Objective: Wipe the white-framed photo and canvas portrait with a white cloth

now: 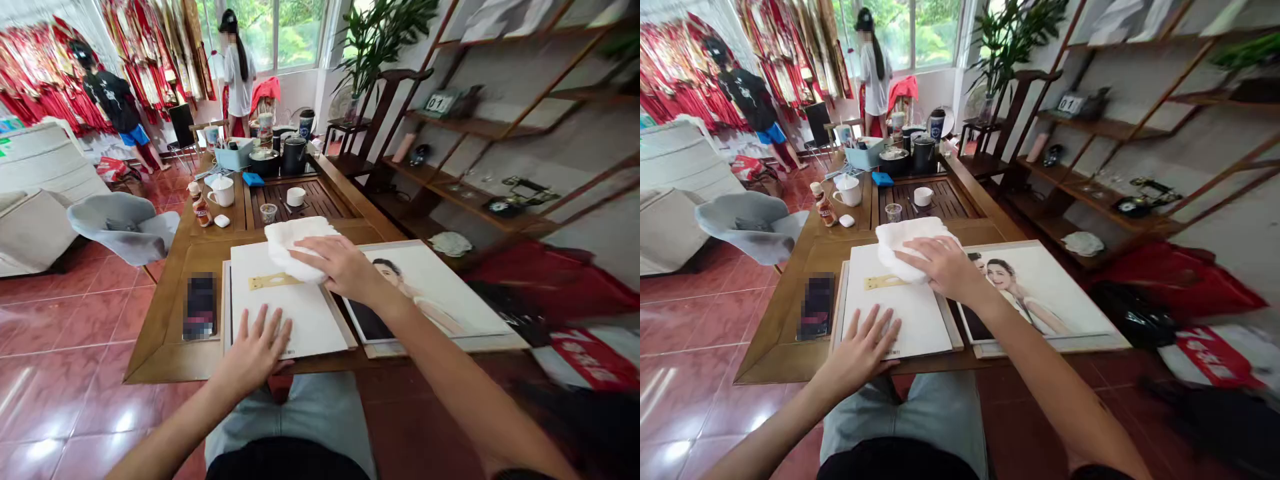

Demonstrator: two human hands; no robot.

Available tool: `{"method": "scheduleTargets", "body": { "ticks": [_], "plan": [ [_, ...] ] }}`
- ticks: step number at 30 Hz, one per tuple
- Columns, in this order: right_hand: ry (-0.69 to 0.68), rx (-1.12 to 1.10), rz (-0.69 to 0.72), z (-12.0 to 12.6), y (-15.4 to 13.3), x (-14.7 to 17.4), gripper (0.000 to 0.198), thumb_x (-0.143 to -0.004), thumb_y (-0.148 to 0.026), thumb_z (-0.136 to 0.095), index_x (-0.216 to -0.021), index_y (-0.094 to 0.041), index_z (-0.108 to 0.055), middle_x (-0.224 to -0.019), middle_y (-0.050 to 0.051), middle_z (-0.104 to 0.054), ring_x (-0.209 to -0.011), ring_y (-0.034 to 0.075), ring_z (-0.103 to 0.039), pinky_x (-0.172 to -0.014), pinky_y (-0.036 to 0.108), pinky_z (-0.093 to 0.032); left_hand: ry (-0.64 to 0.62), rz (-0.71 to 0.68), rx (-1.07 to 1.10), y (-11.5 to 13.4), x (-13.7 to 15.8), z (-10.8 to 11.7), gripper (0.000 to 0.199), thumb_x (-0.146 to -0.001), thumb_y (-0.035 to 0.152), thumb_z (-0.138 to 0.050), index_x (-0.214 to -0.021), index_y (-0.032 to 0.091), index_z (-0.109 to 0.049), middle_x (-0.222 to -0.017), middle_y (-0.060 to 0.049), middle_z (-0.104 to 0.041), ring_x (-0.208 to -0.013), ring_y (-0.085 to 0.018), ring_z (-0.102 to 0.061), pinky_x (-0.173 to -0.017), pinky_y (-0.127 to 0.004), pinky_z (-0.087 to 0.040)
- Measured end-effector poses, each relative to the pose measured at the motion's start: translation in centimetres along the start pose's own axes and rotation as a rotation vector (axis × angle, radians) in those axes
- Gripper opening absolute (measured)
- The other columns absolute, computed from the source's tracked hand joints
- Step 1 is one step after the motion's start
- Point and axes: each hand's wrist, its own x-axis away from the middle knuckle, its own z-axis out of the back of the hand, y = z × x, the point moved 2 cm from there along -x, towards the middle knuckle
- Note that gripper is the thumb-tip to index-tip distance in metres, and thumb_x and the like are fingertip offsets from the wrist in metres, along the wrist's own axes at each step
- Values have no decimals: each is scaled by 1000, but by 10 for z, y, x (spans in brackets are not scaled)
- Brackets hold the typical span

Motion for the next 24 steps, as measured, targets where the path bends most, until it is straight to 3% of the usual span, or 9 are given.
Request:
{"method": "scheduleTargets", "body": {
  "ticks": [7, 16, 24],
  "plan": [
    [55, 34, -54, 34, -3, 49, 69, -82, 2, -48, -147, -23, -48, -145, 14, -61, -134, 29, -56, -105, 51, -43, -54, -4, -9, 3, 3, -2, 62, -105, 52, -48, -155, 15, -45, -160, -20, -43, -145, -44, -44, -110, -66, -45],
    [113, 42, -154, 53, -7, 93, 78, -79, 3, -46, -152, -25, -43, -143, 13, -61, -132, 30, -56, -103, 48, -46, 8, 27, 16, -7, 9, 0, 63, -105, 47, -51, -158, 14, -39, -161, -19, -41, -148, -42, -40, -114, -63, -42],
    [3, 169, -170, 46, -13, 109, 70, -77, 4, -47, -142, -22, -52, -142, 13, -63, -132, 31, -57, -104, 51, -44, 106, 74, 164, -15, 21, -1, 78, -107, 39, -46, -167, 14, -2, -164, -21, -35, -156, -39, -22, -117, -61, -39]
  ]
}}
